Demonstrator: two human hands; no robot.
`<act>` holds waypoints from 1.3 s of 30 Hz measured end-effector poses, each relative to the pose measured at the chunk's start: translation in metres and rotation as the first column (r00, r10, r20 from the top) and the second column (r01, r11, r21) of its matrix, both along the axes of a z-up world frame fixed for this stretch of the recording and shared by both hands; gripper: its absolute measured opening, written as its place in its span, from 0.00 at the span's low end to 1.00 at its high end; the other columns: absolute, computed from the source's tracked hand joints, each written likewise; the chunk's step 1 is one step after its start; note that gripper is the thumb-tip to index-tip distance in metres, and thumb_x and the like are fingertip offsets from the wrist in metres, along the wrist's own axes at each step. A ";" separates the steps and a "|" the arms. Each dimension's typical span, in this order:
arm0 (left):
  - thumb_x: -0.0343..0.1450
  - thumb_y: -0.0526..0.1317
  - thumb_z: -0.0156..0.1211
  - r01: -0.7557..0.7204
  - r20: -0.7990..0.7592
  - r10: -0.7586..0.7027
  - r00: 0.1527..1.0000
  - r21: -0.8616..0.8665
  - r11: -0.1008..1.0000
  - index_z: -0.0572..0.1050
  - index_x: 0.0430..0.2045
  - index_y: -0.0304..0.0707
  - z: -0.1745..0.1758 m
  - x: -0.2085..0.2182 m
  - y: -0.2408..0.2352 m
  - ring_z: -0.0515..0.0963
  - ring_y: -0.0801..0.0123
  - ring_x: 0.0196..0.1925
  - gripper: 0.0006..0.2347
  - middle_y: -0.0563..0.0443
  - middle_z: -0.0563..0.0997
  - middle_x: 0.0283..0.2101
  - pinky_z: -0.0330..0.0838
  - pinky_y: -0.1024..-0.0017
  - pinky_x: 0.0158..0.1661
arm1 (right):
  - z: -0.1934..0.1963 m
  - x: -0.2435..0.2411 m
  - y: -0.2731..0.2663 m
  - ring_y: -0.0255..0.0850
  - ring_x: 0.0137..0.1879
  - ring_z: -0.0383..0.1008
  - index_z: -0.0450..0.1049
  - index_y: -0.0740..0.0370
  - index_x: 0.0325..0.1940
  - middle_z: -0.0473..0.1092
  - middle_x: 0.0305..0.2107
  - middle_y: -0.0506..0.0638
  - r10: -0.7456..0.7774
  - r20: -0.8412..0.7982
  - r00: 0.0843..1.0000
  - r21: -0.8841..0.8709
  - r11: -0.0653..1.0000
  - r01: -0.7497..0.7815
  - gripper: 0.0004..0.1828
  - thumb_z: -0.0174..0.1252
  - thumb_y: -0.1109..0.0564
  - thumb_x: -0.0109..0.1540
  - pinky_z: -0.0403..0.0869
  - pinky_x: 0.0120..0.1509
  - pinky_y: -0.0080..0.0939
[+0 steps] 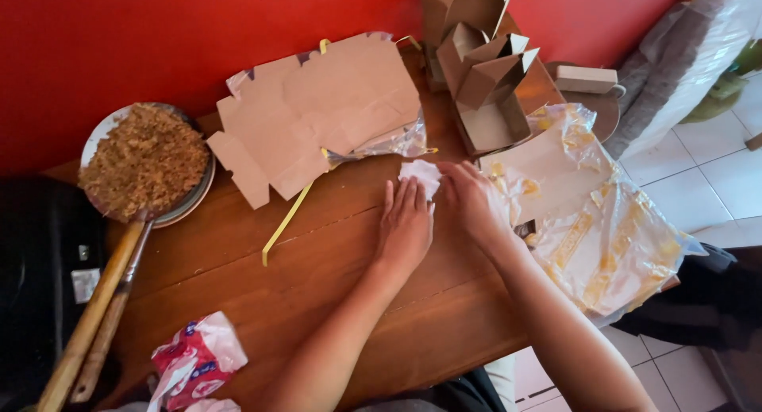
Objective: The person wipes a small cardboard box with a wet tissue, folds it into shape, and places it with other assembled boxes. They then wipe a flat cardboard piece with a wet tissue and set it aside. The task involves cleaning and assembling cardboard packaging components on a wooden table.
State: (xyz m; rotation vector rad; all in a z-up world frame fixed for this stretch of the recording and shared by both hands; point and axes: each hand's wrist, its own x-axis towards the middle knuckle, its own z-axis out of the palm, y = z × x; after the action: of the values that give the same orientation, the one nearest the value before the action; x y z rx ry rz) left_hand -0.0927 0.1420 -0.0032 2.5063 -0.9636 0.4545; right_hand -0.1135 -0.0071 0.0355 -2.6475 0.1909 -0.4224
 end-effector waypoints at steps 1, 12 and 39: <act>0.72 0.40 0.51 -0.007 -0.004 0.007 1.000 0.002 1.000 0.71 0.49 0.21 0.001 -0.005 0.008 0.70 0.46 0.63 0.17 0.29 0.73 0.54 0.48 0.50 0.67 | -0.006 0.000 0.005 0.47 0.41 0.76 0.73 0.41 0.49 0.69 0.35 0.43 0.007 -0.004 1.000 0.002 1.000 -0.007 0.10 0.52 0.49 0.64 0.75 0.43 0.48; 0.65 0.39 0.58 -0.125 -0.117 0.108 0.987 -0.153 0.980 0.77 0.36 0.37 0.011 -0.077 0.130 0.78 0.59 0.51 0.10 0.47 0.78 0.44 0.66 0.63 0.59 | -0.010 -0.047 0.126 0.40 0.53 0.64 0.74 0.50 0.40 0.68 0.39 0.41 0.485 0.056 0.873 -0.241 0.855 -0.460 0.08 0.54 0.55 0.57 0.63 0.52 0.41; 0.74 0.37 0.54 -0.527 -0.550 -0.431 0.715 -0.830 0.184 0.69 0.49 0.30 0.052 -0.108 0.220 0.75 0.57 0.59 0.12 0.40 0.77 0.50 0.66 0.62 0.60 | 0.008 -0.057 0.212 0.41 0.28 0.75 0.83 0.45 0.35 0.73 0.19 0.46 0.302 -0.075 0.950 0.419 0.874 -0.245 0.06 0.71 0.50 0.55 0.74 0.40 0.42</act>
State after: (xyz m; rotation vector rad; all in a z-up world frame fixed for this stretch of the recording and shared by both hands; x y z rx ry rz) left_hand -0.2008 0.3622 0.0484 1.1548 -0.0386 -0.0005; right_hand -0.1708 0.2044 0.0438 -2.2443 -0.0547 -0.0885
